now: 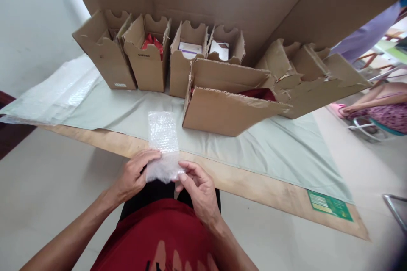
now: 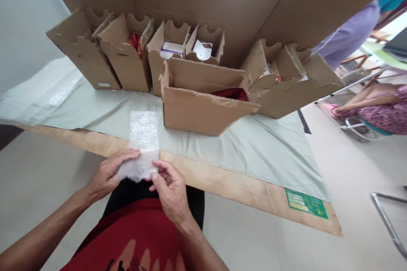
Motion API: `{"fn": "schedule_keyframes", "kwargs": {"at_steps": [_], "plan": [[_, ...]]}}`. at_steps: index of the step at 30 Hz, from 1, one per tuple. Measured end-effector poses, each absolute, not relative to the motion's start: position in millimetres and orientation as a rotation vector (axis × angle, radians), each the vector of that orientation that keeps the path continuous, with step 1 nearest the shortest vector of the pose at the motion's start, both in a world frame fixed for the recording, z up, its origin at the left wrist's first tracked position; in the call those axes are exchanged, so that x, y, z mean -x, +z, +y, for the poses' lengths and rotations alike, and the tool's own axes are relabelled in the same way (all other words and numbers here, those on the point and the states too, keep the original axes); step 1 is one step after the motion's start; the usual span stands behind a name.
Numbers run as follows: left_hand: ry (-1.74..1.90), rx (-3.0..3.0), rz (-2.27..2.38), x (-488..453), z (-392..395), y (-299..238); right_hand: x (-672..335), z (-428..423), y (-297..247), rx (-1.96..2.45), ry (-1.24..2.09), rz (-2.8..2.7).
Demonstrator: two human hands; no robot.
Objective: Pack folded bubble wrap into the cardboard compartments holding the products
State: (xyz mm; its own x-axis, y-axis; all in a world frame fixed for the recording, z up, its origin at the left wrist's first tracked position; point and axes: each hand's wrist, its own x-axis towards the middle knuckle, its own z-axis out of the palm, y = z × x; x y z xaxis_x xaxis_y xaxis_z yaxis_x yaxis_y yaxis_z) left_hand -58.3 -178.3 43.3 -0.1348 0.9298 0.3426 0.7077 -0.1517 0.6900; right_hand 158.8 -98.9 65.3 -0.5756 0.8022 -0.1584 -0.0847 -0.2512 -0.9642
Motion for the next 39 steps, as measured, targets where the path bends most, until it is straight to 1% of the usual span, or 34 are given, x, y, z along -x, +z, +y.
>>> {"fn": "schedule_keyframes", "kwargs": {"at_steps": [4, 7, 12, 14, 18, 24, 29, 34, 39], "plan": [[1.234, -1.364, 2.002, 56, -169, 55, -160, -74, 66, 0.871, 1.635, -1.588], [1.263, -1.217, 2.011, 57, -159, 58, -149, -50, 65, 0.901, 1.475, -1.802], [1.293, -1.109, 1.963, 60, -146, 57, -113, -25, 58, 0.894, 1.496, -2.012], [1.32, -1.067, 1.972, 61, -142, 56, -101, -21, 54, 0.913, 1.45, -2.071], [1.352, -1.074, 2.134, 61, -136, 53, -91, -20, 49, 0.968, 1.296, -2.097], [1.332, -1.203, 2.235, 64, -131, 49, -93, -20, 45, 0.97, 1.33, -2.022], [1.296, -1.27, 2.312, 65, -124, 48, -90, -20, 47, 1.019, 1.286, -2.014], [1.19, -1.224, 2.414, 64, -118, 49, -85, -21, 48, 1.11, 1.131, -2.071], [1.038, -1.184, 2.46, 65, -112, 53, -85, -22, 44, 1.129, 1.072, -2.044]]}}
